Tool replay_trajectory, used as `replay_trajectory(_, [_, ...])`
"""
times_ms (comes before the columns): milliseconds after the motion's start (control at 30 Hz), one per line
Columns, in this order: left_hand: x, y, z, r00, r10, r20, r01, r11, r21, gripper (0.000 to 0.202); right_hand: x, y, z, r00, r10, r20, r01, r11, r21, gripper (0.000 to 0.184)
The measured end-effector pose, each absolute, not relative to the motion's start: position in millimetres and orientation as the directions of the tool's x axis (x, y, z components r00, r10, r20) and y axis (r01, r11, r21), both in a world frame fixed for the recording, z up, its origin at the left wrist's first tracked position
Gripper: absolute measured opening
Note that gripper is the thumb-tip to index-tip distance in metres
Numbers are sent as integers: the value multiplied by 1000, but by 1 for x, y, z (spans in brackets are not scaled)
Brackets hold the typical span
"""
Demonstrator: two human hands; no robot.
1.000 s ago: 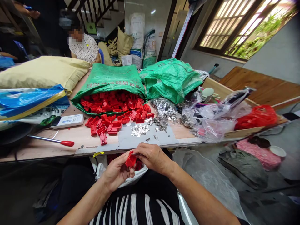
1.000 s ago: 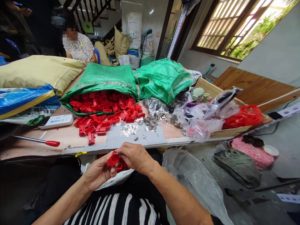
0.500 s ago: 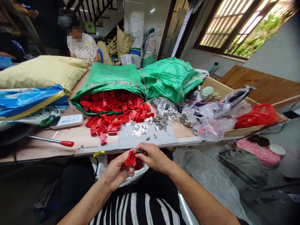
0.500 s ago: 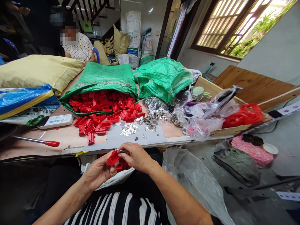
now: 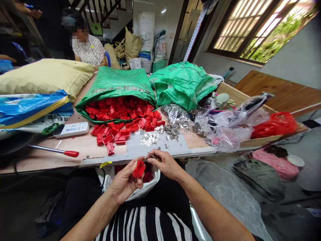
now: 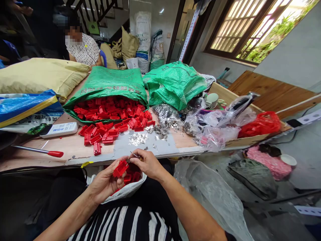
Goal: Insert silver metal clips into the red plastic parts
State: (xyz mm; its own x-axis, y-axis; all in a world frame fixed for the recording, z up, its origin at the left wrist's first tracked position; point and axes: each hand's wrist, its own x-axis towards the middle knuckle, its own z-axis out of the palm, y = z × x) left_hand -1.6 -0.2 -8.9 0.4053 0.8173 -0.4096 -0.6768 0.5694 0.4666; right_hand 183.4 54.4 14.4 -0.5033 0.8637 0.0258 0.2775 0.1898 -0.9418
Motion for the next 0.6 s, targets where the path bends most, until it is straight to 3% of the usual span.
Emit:
replay_trajectory(233, [3,0,-4,385,824,-417,-661,561,499,21,180,56,4,-521,851,-57,211,64,-975,18])
replay_trajectory(600, [4,-1,-12,342,833,-435,-706,534,465,20,175,43,11,-444,895,-43,449,181,-875,14])
